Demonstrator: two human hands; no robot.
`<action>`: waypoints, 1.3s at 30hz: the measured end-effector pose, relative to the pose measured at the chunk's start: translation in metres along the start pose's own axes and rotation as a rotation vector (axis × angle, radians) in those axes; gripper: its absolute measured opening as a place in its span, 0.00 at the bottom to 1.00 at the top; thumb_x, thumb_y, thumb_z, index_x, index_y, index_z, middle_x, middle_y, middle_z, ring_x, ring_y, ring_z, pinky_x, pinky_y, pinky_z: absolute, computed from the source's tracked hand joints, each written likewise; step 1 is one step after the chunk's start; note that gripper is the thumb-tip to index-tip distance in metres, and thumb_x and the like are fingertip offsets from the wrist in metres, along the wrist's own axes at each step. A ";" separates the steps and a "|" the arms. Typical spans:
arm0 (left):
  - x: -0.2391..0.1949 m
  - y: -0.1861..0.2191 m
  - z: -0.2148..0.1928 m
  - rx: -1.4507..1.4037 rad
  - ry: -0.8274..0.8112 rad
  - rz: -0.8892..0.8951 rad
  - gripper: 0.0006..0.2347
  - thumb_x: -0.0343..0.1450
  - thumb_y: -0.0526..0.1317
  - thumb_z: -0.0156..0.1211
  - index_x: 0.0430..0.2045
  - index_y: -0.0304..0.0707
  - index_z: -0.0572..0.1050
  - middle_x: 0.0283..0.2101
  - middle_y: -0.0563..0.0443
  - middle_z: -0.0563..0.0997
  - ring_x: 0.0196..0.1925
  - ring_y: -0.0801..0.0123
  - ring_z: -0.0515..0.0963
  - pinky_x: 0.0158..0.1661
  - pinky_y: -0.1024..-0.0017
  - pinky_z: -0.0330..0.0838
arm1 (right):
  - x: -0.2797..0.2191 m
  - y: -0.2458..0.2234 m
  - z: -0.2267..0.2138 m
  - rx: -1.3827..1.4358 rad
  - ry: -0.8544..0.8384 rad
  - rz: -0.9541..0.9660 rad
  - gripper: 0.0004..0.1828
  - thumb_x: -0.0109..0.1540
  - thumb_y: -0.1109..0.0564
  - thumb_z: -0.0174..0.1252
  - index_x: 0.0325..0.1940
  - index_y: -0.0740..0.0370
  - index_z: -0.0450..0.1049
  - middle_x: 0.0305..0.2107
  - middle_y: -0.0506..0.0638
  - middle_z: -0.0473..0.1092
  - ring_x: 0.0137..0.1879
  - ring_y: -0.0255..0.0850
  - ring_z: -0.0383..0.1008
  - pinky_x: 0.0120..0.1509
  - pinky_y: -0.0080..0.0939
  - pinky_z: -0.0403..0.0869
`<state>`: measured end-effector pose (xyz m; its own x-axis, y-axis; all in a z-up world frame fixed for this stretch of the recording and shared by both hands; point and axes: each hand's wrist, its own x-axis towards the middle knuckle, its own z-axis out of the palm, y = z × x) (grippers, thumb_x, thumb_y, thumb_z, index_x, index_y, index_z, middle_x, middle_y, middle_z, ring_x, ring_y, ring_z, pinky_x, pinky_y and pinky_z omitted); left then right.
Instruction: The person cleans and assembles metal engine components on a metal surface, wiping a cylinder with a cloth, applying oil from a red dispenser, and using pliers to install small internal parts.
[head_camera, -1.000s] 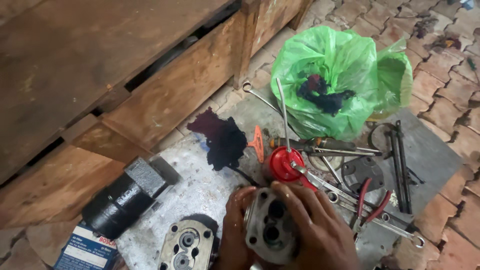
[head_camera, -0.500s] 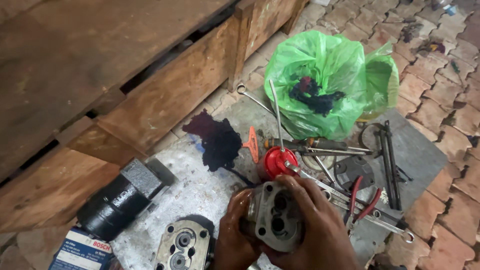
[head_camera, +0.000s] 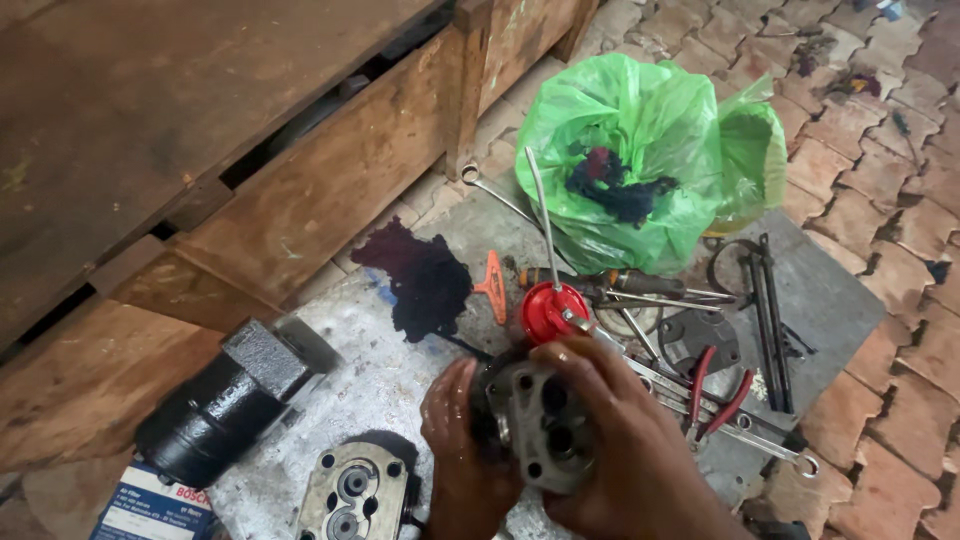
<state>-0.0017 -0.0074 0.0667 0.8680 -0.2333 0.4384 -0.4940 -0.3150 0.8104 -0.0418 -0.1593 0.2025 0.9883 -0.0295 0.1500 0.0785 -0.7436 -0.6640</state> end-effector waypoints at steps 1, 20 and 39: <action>-0.002 0.000 0.002 0.026 0.048 -0.015 0.37 0.58 0.39 0.73 0.62 0.26 0.62 0.61 0.28 0.70 0.64 0.36 0.69 0.64 0.48 0.62 | 0.002 0.001 -0.003 0.062 -0.014 0.062 0.53 0.34 0.56 0.75 0.64 0.55 0.66 0.60 0.56 0.66 0.65 0.53 0.71 0.63 0.47 0.73; -0.003 0.002 -0.005 -1.150 -0.156 -1.354 0.19 0.72 0.54 0.49 0.56 0.52 0.66 0.41 0.48 0.81 0.41 0.59 0.82 0.45 0.52 0.81 | 0.029 -0.033 -0.003 -0.118 -0.008 0.422 0.61 0.33 0.50 0.82 0.69 0.46 0.62 0.55 0.53 0.67 0.59 0.54 0.70 0.59 0.51 0.71; -0.006 0.014 -0.001 -1.605 -0.256 -1.177 0.34 0.72 0.68 0.35 0.57 0.41 0.73 0.50 0.44 0.82 0.49 0.59 0.83 0.50 0.58 0.78 | 0.018 -0.058 -0.001 -0.199 0.016 0.415 0.56 0.37 0.46 0.82 0.68 0.42 0.65 0.50 0.53 0.67 0.60 0.52 0.70 0.61 0.51 0.71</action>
<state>-0.0134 -0.0097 0.0758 0.5745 -0.7120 -0.4037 0.8160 0.5369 0.2142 -0.0288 -0.1174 0.2439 0.9284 -0.3613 -0.0869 -0.3521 -0.7803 -0.5170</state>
